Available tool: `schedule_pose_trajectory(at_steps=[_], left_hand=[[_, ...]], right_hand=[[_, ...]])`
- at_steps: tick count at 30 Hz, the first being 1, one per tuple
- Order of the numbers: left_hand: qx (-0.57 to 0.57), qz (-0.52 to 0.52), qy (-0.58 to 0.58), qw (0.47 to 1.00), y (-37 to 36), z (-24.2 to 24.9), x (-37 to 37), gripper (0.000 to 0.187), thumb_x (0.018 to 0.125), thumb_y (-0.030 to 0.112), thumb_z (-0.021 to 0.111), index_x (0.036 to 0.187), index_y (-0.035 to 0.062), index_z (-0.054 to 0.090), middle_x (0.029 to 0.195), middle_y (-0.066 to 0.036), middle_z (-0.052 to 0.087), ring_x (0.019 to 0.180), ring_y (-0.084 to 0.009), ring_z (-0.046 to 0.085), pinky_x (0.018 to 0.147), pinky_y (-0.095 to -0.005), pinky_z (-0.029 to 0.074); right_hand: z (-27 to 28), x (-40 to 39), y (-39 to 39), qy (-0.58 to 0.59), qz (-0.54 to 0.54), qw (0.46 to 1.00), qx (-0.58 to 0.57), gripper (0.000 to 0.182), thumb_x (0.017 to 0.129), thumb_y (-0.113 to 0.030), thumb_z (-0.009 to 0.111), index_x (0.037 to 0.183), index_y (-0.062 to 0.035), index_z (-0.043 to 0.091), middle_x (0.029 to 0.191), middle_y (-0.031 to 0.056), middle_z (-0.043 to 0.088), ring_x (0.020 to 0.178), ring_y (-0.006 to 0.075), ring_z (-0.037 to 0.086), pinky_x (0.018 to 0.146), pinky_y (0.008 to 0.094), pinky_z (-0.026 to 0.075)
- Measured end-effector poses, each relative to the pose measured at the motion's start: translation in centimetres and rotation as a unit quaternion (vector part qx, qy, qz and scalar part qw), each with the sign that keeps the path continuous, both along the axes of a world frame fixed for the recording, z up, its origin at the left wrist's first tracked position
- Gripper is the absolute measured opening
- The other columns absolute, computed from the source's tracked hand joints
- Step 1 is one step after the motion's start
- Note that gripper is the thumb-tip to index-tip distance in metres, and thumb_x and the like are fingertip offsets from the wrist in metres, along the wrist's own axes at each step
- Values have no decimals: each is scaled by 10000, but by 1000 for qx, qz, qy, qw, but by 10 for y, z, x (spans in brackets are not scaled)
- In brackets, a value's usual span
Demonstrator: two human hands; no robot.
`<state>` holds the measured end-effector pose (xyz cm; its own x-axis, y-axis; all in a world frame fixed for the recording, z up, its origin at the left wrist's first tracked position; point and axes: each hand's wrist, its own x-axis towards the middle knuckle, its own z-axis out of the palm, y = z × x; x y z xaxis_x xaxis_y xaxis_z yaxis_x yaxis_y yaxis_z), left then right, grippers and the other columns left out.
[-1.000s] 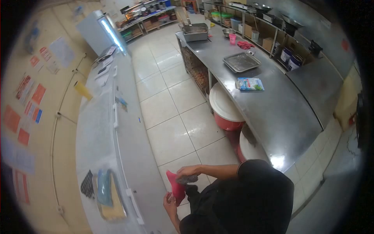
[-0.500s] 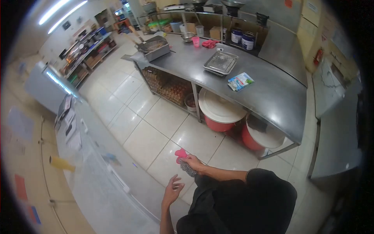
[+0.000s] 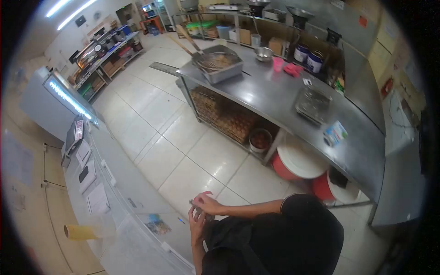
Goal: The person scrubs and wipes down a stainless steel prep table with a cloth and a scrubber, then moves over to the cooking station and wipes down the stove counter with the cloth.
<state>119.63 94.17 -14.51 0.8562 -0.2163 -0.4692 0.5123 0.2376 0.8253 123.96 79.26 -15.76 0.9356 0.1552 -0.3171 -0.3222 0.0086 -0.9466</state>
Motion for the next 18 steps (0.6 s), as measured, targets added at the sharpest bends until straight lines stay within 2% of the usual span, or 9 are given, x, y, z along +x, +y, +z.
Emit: schedule_pose_trajectory(at_steps=[1, 5, 7, 8, 10, 13, 15, 17, 18], left_hand=[[-5, 7, -3, 1000, 14, -6, 28, 717, 966, 173, 729, 1521, 80, 285, 1337, -177, 589, 1147, -237, 625, 891, -352, 547], [-43, 44, 21, 998, 79, -34, 145, 663, 967, 103, 698, 1507, 77, 315, 1300, -169, 592, 1111, -219, 639, 876, -357, 553], [-65, 55, -3, 996, 114, -45, 216, 632, 962, 89, 698, 1483, 56, 341, 1240, -162, 627, 1058, -215, 659, 856, -352, 560], [-63, 71, -7, 996, 129, -43, 251, 612, 952, 101, 710, 1457, 41, 369, 1215, -164, 646, 1038, -225, 674, 850, -351, 566], [-47, 86, -7, 995, 164, -38, 325, 610, 947, 117, 717, 1448, 38, 378, 1227, -167, 646, 1048, -231, 675, 859, -354, 566], [-11, 95, -17, 995, 204, -39, 449, 663, 924, 174, 747, 1453, 29, 377, 1271, -165, 634, 1137, -240, 643, 954, -382, 528], [34, 81, -5, 996, 222, -28, 530, 702, 919, 196, 760, 1474, 32, 361, 1277, -164, 625, 1158, -230, 618, 990, -384, 499], [58, 54, -19, 997, 235, -24, 612, 720, 923, 219, 766, 1485, 34, 356, 1272, -166, 618, 1144, -225, 606, 983, -376, 490], [63, 40, -32, 997, 237, -22, 655, 722, 925, 229, 768, 1485, 34, 358, 1263, -167, 617, 1128, -224, 606, 967, -370, 494]], right_hand=[[0, 32, 12, -26, 18, 998, -51, 430, 1012, -419, 622, 1160, -16, 615, 1085, 111, 665, 1006, 187, 627, 890, 342, 508], [-37, 173, 54, -28, 44, 996, -67, 446, 1013, -427, 619, 1153, -4, 632, 1084, 100, 681, 1006, 190, 634, 879, 334, 515], [-51, 251, 70, 52, -44, 998, -11, 439, 1021, -426, 604, 1143, -6, 643, 1058, 80, 691, 968, 173, 641, 857, 320, 524], [-57, 287, 78, 55, -43, 998, -9, 439, 1021, -426, 604, 1143, -6, 643, 1058, 80, 691, 968, 173, 641, 857, 320, 524], [-53, 366, 73, 91, -95, 990, 44, 374, 985, -389, 644, 1057, -22, 665, 885, 78, 707, 832, 163, 680, 708, 310, 537], [35, 456, 47, 96, -25, 993, 59, 357, 1004, -370, 639, 1119, -32, 653, 973, 88, 713, 883, 162, 694, 762, 301, 558], [114, 490, 15, 47, -1, 983, 175, 382, 1025, -356, 625, 1208, -20, 616, 1076, 121, 702, 944, 187, 704, 835, 326, 577], [156, 517, -32, -64, 23, 961, 269, 356, 1044, -262, 591, 1294, -10, 577, 1185, 142, 675, 984, 211, 703, 871, 337, 580], [141, 538, -53, -157, -22, 944, 288, 393, 1068, -266, 527, 1368, -12, 530, 1137, 132, 689, 1011, 211, 690, 881, 343, 553]])
